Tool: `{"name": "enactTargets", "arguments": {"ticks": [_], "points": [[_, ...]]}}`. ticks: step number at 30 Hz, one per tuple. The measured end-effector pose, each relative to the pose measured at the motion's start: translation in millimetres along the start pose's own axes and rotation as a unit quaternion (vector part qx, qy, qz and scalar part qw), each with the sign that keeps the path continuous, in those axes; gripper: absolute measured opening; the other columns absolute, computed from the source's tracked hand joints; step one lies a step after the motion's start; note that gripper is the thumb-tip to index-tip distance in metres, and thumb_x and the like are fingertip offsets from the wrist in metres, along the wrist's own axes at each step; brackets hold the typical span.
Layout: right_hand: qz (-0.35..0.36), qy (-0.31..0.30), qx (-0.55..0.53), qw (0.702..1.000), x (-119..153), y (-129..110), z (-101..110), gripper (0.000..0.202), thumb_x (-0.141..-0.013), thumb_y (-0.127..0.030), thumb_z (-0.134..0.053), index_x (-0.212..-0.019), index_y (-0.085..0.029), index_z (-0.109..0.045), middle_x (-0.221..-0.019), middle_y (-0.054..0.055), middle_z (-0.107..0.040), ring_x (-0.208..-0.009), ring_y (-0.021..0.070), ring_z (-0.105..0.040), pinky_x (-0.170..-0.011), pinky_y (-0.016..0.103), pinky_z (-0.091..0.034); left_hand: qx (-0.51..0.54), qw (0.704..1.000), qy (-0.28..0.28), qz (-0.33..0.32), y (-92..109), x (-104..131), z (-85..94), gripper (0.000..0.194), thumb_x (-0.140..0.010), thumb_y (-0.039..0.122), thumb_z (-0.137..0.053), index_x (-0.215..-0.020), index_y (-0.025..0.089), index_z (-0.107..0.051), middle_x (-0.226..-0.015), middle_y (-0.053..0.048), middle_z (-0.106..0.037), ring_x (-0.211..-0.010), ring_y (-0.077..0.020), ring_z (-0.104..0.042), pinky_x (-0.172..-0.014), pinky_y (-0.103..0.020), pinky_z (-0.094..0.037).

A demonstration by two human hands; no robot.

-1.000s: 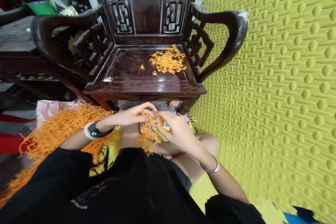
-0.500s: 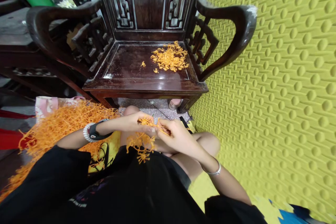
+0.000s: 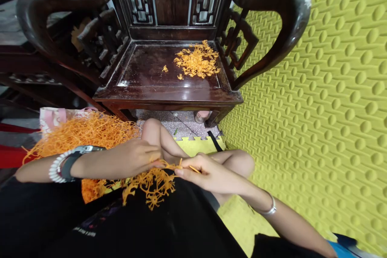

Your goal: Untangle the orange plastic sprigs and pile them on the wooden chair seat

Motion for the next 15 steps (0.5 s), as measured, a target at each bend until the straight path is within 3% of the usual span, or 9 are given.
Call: {"name": "enactTargets", "arguments": {"ticks": [4,9,12,15], "points": [[0.027,-0.008,0.043,0.999,6.5,-14.2,-0.4,0.039,-0.098,-0.038,-0.046,-0.064,-0.019,-0.045,-0.058,-0.006,-0.036,-0.053,0.0086,-0.032,-0.051,0.024,-0.031,-0.126,0.987,0.071,-0.062,7.5,9.2,-4.7,0.042,-0.101,0.031,-0.036,-0.069,0.015,-0.057,-0.060,-0.001,-0.056,-0.053,-0.0129,-0.051,-0.050,-0.027,-0.039],[0.000,-0.023,0.088,0.996,21.4,-22.3,-1.0,0.039,-0.099,-0.037,-0.044,-0.065,-0.019,-0.048,-0.057,-0.006,-0.035,-0.051,0.0086,-0.033,-0.049,0.023,-0.032,-0.215,0.966,0.112,-0.093,13.0,12.2,3.1,0.042,-0.099,0.036,-0.040,-0.066,0.016,-0.057,-0.060,-0.001,-0.056,-0.057,-0.0154,-0.053,-0.061,-0.029,-0.050],[0.013,0.016,0.095,0.995,31.0,-20.6,-3.1,0.036,-0.098,-0.038,-0.046,-0.069,-0.020,-0.057,-0.055,-0.005,-0.040,-0.049,0.0090,-0.036,-0.049,0.024,-0.035,-0.215,0.964,0.117,-0.106,14.4,6.8,7.5,0.043,-0.099,0.036,-0.040,-0.064,0.017,-0.056,-0.058,-0.001,-0.055,-0.056,-0.0156,-0.054,-0.065,-0.030,-0.051],[0.027,0.100,0.089,0.991,37.3,-17.3,-4.9,0.033,-0.094,-0.043,-0.053,-0.070,-0.022,-0.064,-0.054,-0.004,-0.047,-0.048,0.0105,-0.042,-0.049,0.026,-0.040,-0.220,0.963,0.106,-0.118,14.2,-2.5,4.4,0.041,-0.097,0.037,-0.044,-0.065,0.017,-0.056,-0.058,0.000,-0.054,-0.054,-0.0165,-0.053,-0.061,-0.031,-0.050]]}}
Point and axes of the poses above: each hand's wrist, its own x-axis away from the middle knuckle, its own z-axis out of the back of the hand, y = z × x, the point moved 1 cm from there along -x, towards the middle knuckle
